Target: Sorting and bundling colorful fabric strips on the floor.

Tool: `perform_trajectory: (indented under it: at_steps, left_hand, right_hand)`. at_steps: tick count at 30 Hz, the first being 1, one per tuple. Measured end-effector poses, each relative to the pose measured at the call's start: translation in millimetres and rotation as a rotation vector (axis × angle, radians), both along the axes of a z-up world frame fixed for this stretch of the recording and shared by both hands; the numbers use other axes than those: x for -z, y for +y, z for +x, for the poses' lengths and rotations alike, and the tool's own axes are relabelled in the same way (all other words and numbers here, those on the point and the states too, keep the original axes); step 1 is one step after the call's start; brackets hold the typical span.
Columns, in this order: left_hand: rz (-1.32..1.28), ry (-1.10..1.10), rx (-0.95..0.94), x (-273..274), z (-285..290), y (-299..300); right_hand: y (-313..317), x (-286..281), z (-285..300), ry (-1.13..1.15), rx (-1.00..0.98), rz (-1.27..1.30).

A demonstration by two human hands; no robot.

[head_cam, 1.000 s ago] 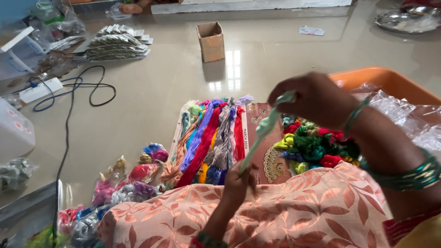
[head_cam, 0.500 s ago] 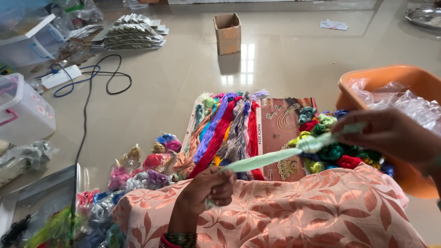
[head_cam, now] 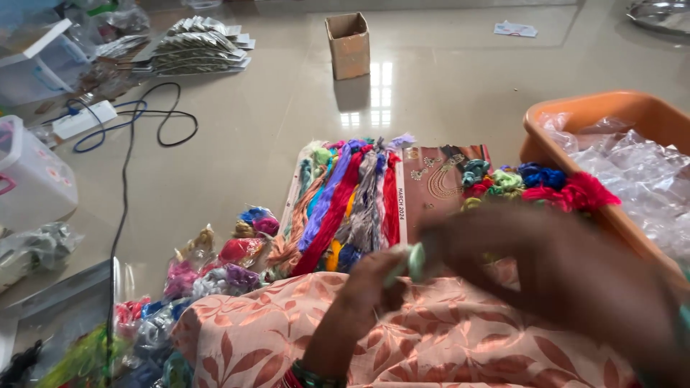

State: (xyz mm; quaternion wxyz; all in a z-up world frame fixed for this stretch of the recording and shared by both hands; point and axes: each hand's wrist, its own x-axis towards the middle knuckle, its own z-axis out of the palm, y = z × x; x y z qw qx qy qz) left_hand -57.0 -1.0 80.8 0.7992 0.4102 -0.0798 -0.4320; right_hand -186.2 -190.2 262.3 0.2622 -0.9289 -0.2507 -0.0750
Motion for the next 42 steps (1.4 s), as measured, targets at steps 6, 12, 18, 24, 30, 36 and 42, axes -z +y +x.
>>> perform_trajectory:
  at_steps: [6, 12, 18, 24, 30, 36, 42]
  left_hand:
    - [-0.221, 0.046, 0.442, -32, -11, 16]
    - [-0.207, -0.079, 0.312, 19, 24, 18]
    - [-0.256, 0.237, 0.134, 38, 37, 11]
    - [-0.257, 0.261, 0.008, 47, 43, 11]
    - [-0.266, 0.278, 0.024, 47, 42, 9]
    - [-0.164, 0.183, 0.064, 52, 38, 12]
    - [-0.103, 0.157, 0.093, 30, 34, 15]
  right_hand:
    - [-38, 96, 115, -0.037, 0.057, 0.751]
    - [-24, 234, 145, -0.012, 0.201, 0.855]
    - [-16, 251, 131, 0.651, 0.501, 0.847]
    - [-4, 195, 128, 0.505, 0.650, 0.515]
    - [7, 190, 120, 0.920, 0.341, 1.267]
    - [-5, 211, 120, 0.816, 0.299, 1.303]
    - [-3, 206, 116, 0.704, 0.265, 1.148]
